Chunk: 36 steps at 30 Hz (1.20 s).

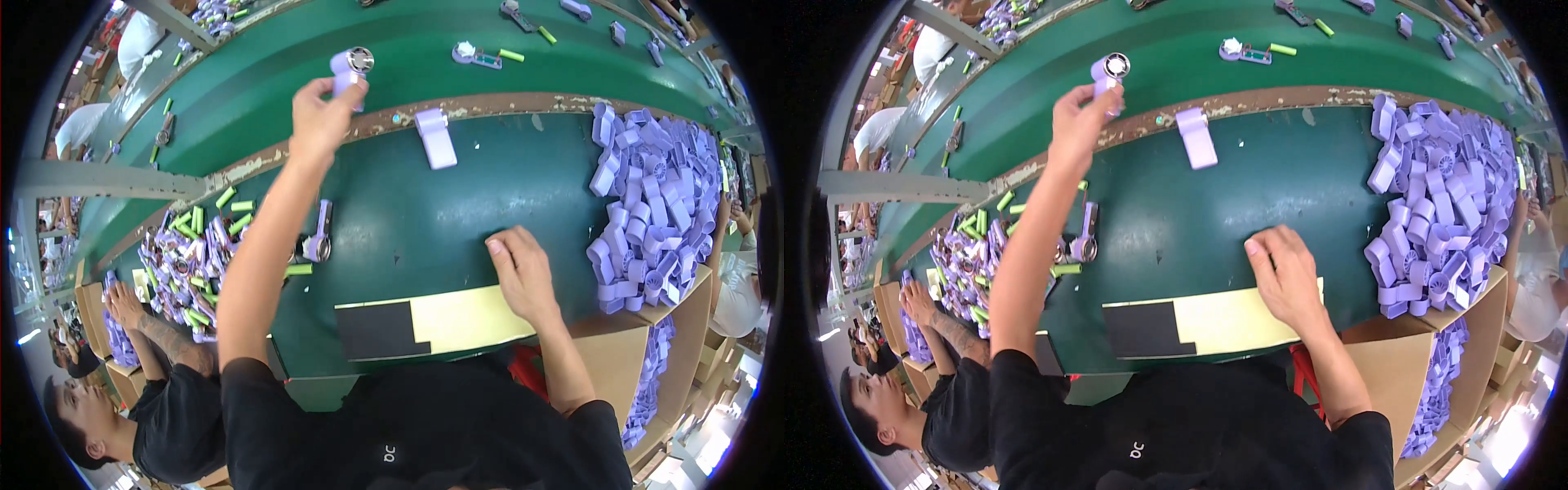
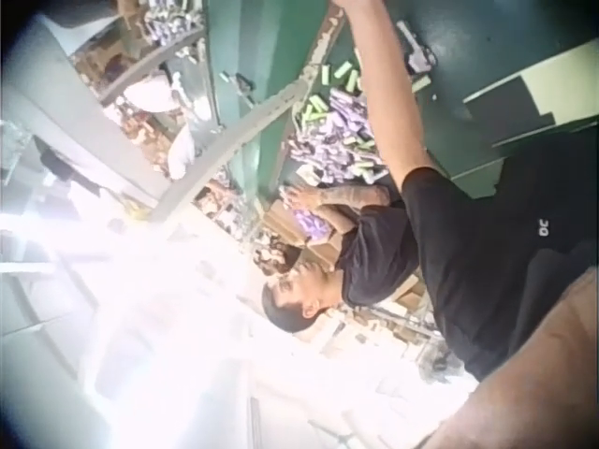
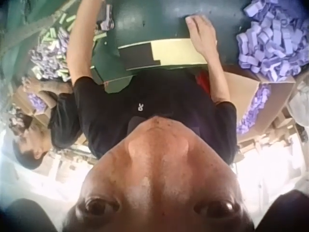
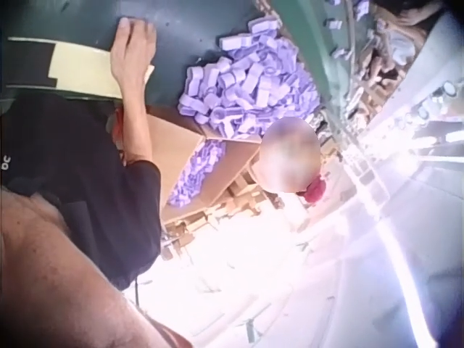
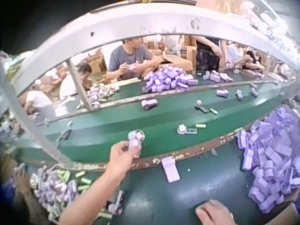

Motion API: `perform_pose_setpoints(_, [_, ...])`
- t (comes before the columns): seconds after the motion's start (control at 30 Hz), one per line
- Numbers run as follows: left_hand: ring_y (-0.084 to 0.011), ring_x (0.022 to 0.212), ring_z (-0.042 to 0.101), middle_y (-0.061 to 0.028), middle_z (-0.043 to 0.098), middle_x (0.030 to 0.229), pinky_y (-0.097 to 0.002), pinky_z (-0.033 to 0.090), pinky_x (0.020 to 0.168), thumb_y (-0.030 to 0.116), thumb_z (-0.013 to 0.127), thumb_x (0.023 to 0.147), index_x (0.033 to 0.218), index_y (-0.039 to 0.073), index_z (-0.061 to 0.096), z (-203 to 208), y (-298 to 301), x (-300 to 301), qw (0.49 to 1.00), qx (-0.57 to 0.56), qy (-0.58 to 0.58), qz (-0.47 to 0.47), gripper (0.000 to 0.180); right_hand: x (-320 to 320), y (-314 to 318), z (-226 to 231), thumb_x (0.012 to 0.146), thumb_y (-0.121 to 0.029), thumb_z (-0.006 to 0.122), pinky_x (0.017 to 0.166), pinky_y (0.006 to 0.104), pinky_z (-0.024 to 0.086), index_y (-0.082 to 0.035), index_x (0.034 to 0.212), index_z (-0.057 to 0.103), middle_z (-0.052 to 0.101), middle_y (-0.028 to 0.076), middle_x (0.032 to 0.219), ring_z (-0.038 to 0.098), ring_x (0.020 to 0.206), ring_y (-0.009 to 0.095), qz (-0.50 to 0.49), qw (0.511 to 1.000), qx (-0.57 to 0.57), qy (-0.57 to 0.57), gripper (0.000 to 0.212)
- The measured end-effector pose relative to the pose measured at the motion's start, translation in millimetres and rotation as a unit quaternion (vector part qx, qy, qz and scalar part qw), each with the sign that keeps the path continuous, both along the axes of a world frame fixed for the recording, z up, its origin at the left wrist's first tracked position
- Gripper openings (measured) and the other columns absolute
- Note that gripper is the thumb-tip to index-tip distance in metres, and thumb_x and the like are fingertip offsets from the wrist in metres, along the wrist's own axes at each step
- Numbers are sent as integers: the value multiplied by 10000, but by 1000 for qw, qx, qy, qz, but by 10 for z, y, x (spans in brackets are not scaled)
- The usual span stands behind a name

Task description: The person assembles small handheld electronic fans by hand, inserting a motor assembly and a battery into a fan housing, then closing the housing with a housing cover.

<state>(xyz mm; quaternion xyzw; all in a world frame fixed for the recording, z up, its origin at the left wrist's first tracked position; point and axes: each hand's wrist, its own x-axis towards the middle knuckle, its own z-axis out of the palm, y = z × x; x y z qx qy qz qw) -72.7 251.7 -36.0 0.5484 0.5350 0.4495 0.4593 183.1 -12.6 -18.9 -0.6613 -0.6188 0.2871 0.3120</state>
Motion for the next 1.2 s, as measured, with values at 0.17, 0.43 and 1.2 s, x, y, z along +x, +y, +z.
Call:
perform_pose_setpoints(0.17, [-388,1054,698,-245,750,1084,-462,554,947,504,784,764,970,-17,790,-297,1425,-187,920,51,374,104,561,-42,59,-56,988,-203,660,813,440,472,-3,966,688,659,143,920,628,880,342,19,999,-10,-38,203])
perform_pose_setpoints(0.43, [-406,1275,588,-232,699,1259,-474,510,1046,619,698,820,1191,17,739,-310,2141,28,865,32,484,124,708,-44,147,-74,947,-193,706,803,431,457,-16,970,686,650,115,920,619,885,324,32,997,-22,-63,180])
perform_pose_setpoints(1.2, [-382,867,642,-168,663,896,-473,497,781,220,809,825,862,-1,665,394,-2037,-611,796,140,588,-41,266,-783,483,156,923,-195,706,828,490,514,-7,1028,633,629,175,939,636,945,379,264,954,83,-111,227])
